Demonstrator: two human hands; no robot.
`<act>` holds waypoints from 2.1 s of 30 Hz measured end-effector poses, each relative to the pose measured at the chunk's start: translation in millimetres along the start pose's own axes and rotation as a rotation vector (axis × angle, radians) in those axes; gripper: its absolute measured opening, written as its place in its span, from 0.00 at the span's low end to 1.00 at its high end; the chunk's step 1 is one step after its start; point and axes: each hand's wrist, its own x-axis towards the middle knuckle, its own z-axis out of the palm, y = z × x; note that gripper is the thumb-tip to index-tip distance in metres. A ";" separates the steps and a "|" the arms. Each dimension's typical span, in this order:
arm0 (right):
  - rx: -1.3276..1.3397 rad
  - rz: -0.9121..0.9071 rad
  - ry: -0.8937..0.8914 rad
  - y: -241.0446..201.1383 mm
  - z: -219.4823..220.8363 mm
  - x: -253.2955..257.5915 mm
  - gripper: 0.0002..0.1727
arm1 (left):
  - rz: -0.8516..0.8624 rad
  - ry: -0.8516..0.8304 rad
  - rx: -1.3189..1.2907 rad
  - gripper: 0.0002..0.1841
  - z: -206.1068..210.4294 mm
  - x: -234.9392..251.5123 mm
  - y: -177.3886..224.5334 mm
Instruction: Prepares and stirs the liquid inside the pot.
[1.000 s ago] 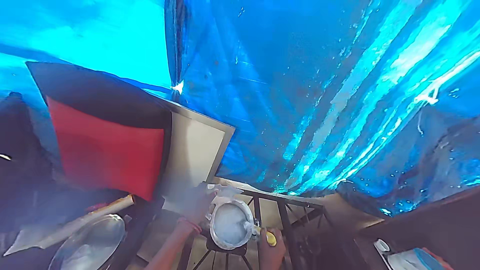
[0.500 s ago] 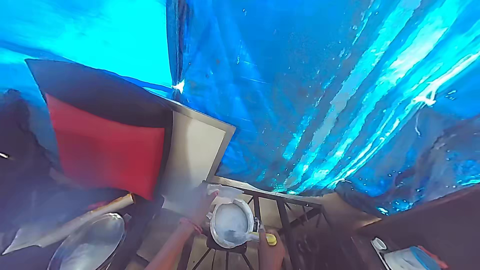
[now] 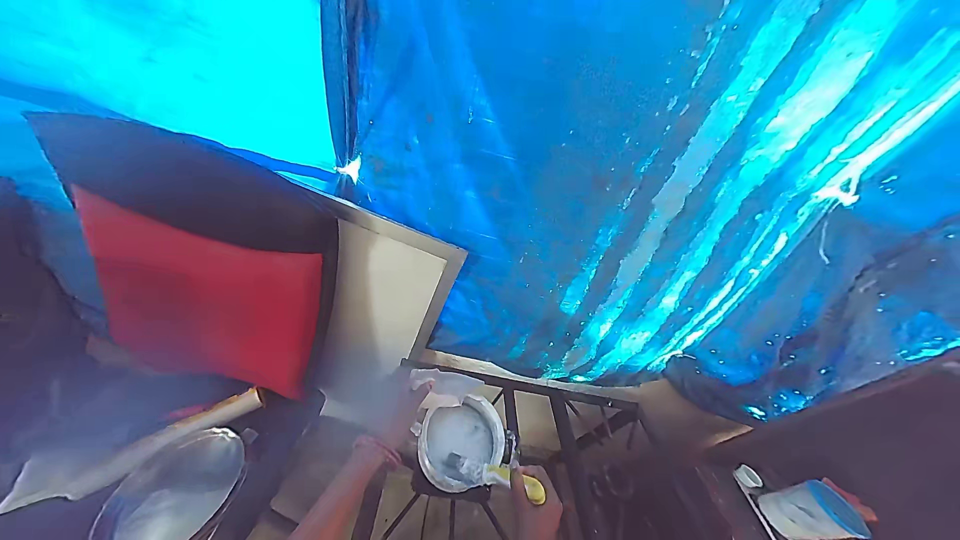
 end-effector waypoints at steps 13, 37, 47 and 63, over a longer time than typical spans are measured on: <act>-0.092 -0.271 -0.043 18.7 -13.8 -3.4 0.13 | 0.043 0.008 -0.040 0.23 5.0 0.7 -5.0; 0.007 -0.145 -0.181 3.6 -13.6 -2.2 0.11 | 0.039 -0.016 -0.065 0.22 10.1 -2.5 -3.5; -0.110 -0.126 -0.109 -0.5 -11.1 3.7 0.15 | 0.028 -0.009 -0.102 0.22 16.5 -0.6 -12.0; -0.006 -0.185 0.024 11.7 7.0 4.6 0.15 | 0.015 -0.011 -0.069 0.23 22.5 -1.9 -20.7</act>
